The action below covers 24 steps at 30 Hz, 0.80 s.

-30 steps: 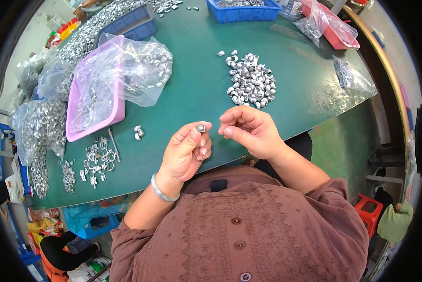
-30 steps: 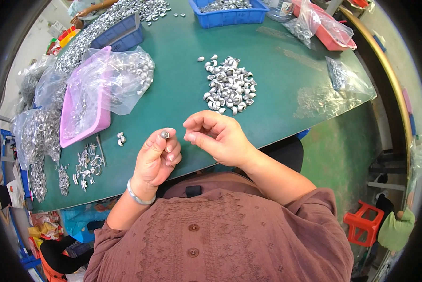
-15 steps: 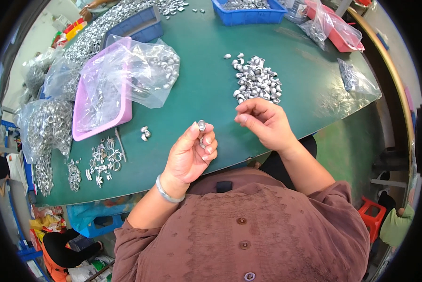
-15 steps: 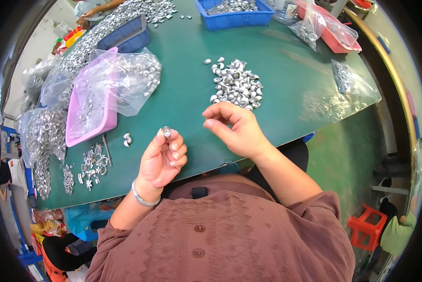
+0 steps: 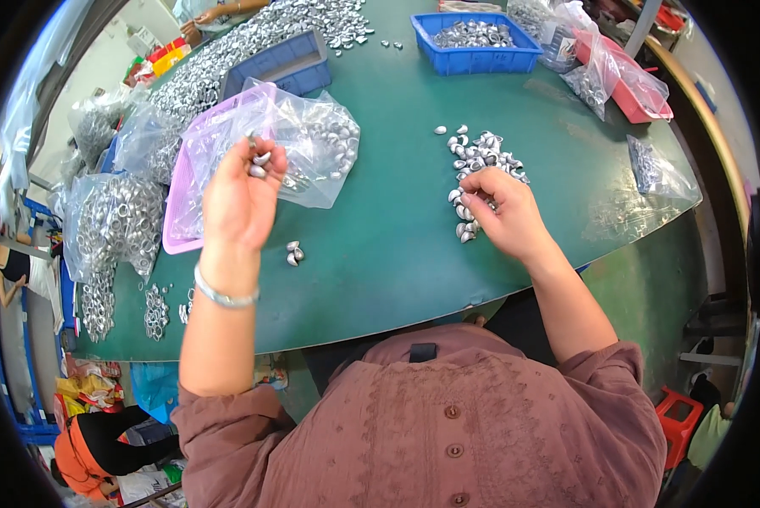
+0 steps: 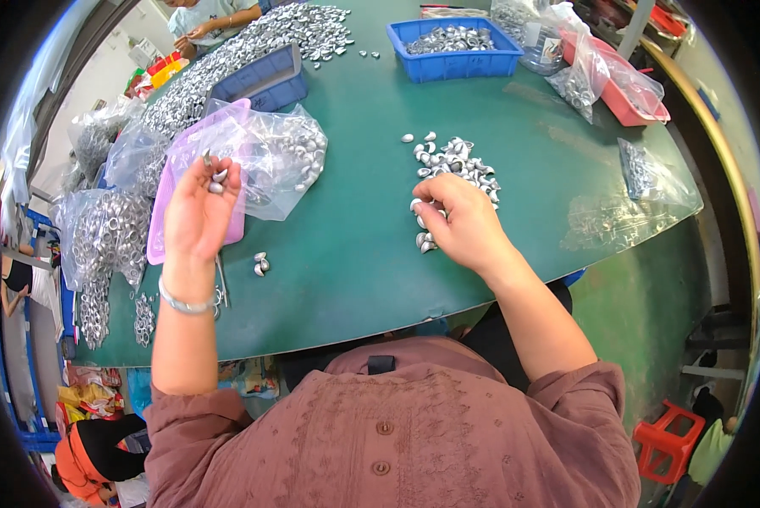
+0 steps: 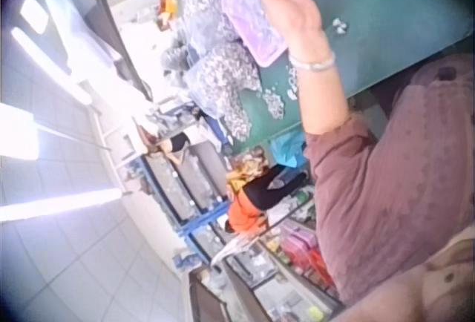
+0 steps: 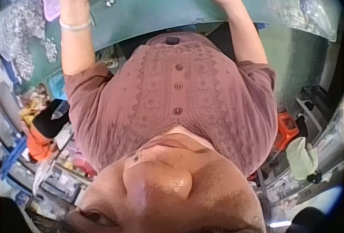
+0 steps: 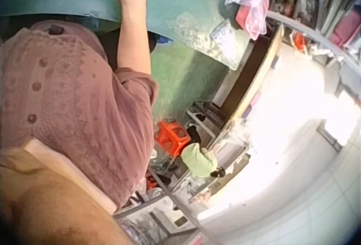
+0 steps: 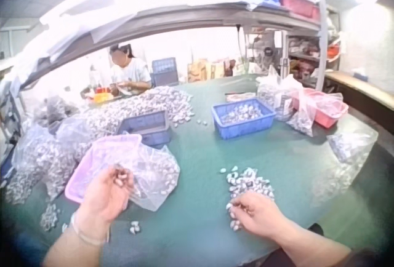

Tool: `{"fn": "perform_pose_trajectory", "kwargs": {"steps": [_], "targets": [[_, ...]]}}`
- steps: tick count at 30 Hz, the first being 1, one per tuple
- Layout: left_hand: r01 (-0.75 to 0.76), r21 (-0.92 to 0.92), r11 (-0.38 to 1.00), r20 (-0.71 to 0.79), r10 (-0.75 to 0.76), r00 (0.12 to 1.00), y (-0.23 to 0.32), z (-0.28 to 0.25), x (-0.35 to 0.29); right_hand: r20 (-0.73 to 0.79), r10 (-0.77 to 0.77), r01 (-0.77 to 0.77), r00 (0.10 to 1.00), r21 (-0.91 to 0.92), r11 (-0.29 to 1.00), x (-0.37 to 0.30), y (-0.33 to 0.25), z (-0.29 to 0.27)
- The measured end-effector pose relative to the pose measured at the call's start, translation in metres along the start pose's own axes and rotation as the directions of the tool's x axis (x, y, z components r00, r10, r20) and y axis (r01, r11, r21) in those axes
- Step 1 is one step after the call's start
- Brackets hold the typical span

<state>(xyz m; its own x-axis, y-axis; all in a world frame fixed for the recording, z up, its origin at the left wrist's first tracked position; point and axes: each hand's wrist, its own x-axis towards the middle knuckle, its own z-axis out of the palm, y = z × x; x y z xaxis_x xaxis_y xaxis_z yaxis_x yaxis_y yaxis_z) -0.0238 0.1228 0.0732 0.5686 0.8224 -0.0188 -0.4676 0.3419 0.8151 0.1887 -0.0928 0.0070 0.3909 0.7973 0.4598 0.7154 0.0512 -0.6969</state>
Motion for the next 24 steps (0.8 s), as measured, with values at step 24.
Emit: {"fn": "perform_pose_trajectory", "kwargs": {"steps": [24], "targets": [[-0.152, 0.946, 0.287, 0.140, 0.060, 0.988, -0.010, 0.007, 0.059, 0.320, -0.081, 0.281, 0.944, -0.649, 0.707, 0.023, 0.013, 0.018]]}}
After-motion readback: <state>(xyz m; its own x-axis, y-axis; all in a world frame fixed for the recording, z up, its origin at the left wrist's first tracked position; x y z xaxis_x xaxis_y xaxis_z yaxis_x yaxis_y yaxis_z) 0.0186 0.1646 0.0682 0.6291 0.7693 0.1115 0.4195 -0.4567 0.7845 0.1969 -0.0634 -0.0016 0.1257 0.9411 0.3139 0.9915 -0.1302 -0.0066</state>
